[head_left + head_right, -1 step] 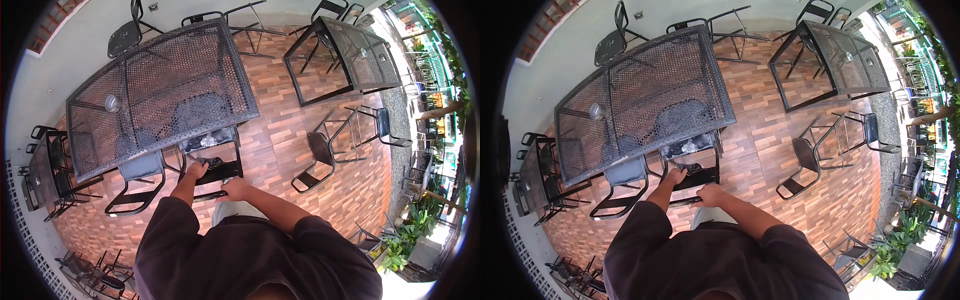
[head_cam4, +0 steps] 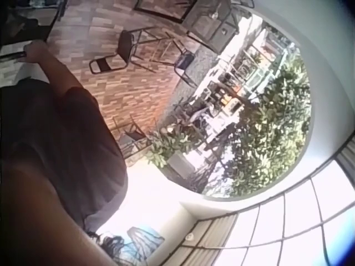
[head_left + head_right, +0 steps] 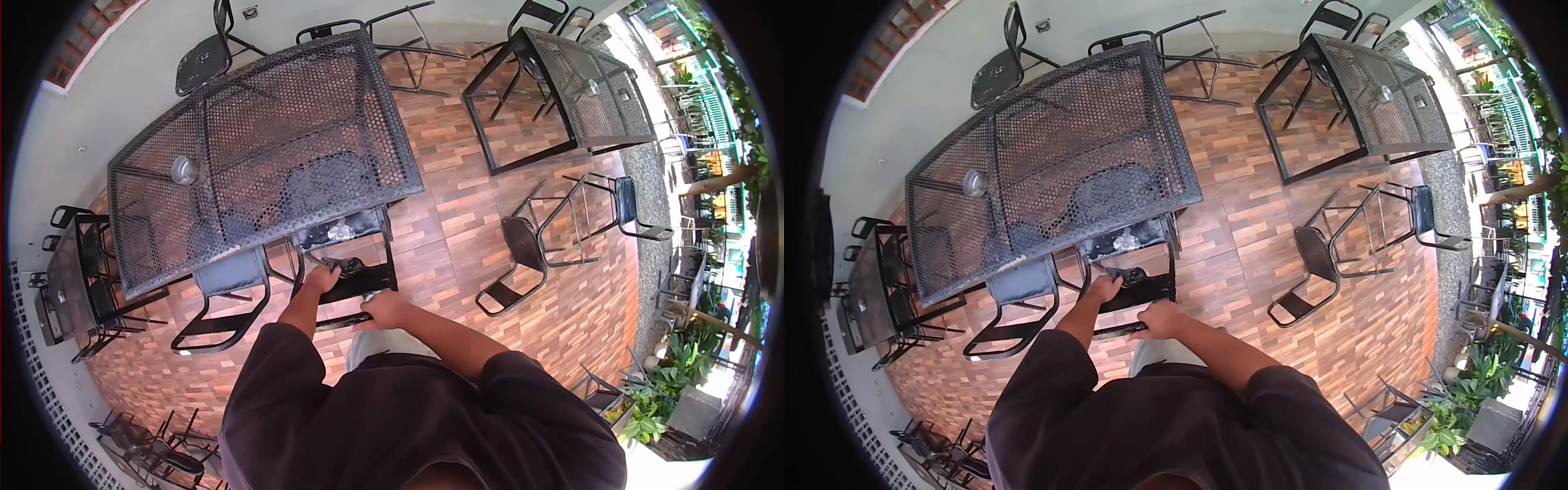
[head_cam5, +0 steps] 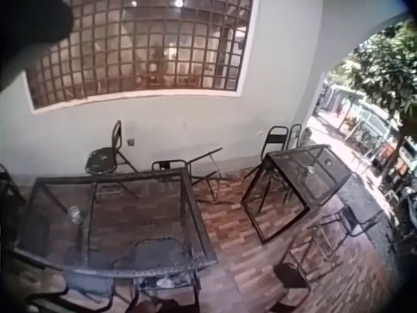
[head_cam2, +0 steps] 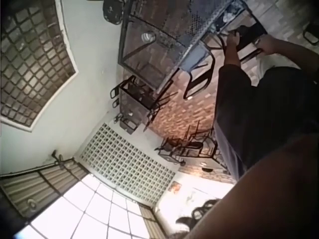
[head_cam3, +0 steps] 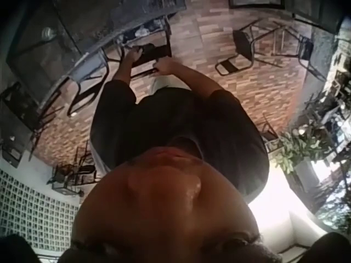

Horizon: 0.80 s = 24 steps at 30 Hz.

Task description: Wiping down and inspecting chairs in an outdoor seating area of a cafe.

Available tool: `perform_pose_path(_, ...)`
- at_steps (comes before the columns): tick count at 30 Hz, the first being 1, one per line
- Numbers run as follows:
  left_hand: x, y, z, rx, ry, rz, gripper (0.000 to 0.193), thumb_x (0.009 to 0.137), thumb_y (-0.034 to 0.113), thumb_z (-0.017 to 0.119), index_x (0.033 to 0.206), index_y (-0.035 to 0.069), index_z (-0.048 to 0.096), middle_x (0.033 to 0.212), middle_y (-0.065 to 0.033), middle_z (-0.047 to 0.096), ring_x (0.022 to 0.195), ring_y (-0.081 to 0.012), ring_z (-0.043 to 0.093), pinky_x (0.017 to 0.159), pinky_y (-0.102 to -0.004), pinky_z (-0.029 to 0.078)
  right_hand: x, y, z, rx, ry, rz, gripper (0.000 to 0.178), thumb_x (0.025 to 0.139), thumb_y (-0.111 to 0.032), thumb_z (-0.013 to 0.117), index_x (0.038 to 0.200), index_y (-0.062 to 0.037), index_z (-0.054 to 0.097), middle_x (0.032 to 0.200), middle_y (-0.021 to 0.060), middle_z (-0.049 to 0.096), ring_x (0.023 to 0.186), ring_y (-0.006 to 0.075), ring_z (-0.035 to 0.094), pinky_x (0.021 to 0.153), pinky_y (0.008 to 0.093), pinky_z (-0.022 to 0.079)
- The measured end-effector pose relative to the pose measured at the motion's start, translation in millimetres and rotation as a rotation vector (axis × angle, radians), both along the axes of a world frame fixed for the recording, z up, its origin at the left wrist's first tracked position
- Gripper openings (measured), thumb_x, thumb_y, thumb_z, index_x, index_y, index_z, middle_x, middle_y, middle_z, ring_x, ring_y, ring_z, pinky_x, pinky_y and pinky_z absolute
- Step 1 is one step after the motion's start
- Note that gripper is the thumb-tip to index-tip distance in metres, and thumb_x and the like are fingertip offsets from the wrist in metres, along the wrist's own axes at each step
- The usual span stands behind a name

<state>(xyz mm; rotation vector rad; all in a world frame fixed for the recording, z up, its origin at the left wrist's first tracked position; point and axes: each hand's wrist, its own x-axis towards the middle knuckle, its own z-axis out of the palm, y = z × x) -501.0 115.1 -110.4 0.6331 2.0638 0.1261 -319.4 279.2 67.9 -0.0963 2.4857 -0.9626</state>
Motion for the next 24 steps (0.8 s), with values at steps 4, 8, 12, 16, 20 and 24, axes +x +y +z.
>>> perform_pose_path(4, -6, 5, 8, -0.001, 0.005, -0.015, 0.072, 0.096, 0.059, 0.041, 0.116, -0.004, 0.069, 0.123, -0.0304, 0.063, 0.119, -0.0432, 0.060, 0.105, -0.0478, 0.046, -5, 6, 4, 0.030, -0.027, 0.084, 0.067, 0.083, -0.072, 0.061, 0.084, -0.0051, 0.069, 0.079, 0.0160, 0.070, 0.081, 0.0382, 0.069, 0.076, 0.0478, 0.052)
perform_pose_path(8, -5, 0, 0, 0.055, 0.078, 0.108, 0.073, 0.094, 0.060, 0.044, 0.116, -0.004, 0.069, 0.122, -0.0300, 0.064, 0.118, -0.0440, 0.060, 0.104, -0.0480, 0.046, -1, 19, 14, -0.017, 0.192, 0.080, 0.057, 0.081, -0.065, 0.068, 0.086, -0.0088, 0.065, 0.086, 0.0111, 0.065, 0.088, 0.0350, 0.065, 0.077, 0.0453, 0.048)
perform_pose_path(12, 6, 49, 71, 0.184, 0.060, 0.167, 0.068, 0.089, 0.059, 0.050, 0.107, -0.005, 0.070, 0.111, -0.0326, 0.066, 0.112, -0.0454, 0.062, 0.101, -0.0488, 0.048, 24, 62, 13, -0.134, 0.273, -0.140, 0.044, 0.082, -0.053, 0.074, 0.087, -0.0110, 0.062, 0.089, 0.0087, 0.061, 0.087, 0.0344, 0.061, 0.076, 0.0452, 0.049)
perform_pose_path(16, 37, 69, 125, 0.345, 0.224, 0.373, 0.056, 0.085, 0.048, 0.061, 0.092, -0.006, 0.070, 0.089, -0.0319, 0.067, 0.093, -0.0468, 0.067, 0.083, -0.0501, 0.053, 55, 118, 7, -0.113, 0.237, -0.186, 0.039, 0.084, -0.048, 0.074, 0.088, -0.0108, 0.064, 0.091, 0.0110, 0.063, 0.088, 0.0344, 0.063, 0.077, 0.0456, 0.051)
perform_pose_path(20, 75, 118, 192, 0.627, 0.313, 0.588, 0.040, 0.082, 0.034, 0.069, 0.087, -0.005, 0.068, 0.080, -0.0267, 0.068, 0.081, -0.0410, 0.071, 0.072, -0.0463, 0.055, 86, 188, -11, -0.230, 0.218, -0.198, 0.036, 0.085, -0.042, 0.077, 0.088, -0.0081, 0.064, 0.090, 0.0138, 0.066, 0.086, 0.0333, 0.066, 0.076, 0.0441, 0.053)
perform_pose_path(24, 117, 211, 232, 0.678, 0.353, 0.502, 0.035, 0.080, 0.032, 0.070, 0.089, -0.002, 0.068, 0.073, -0.0213, 0.068, 0.073, -0.0345, 0.071, 0.067, -0.0439, 0.054, 123, 270, -13, -0.482, 0.056, -0.362, 0.036, 0.086, -0.035, 0.079, 0.097, -0.0039, 0.064, 0.091, 0.0130, 0.070, 0.084, 0.0260, 0.070, 0.076, 0.0379, 0.057)
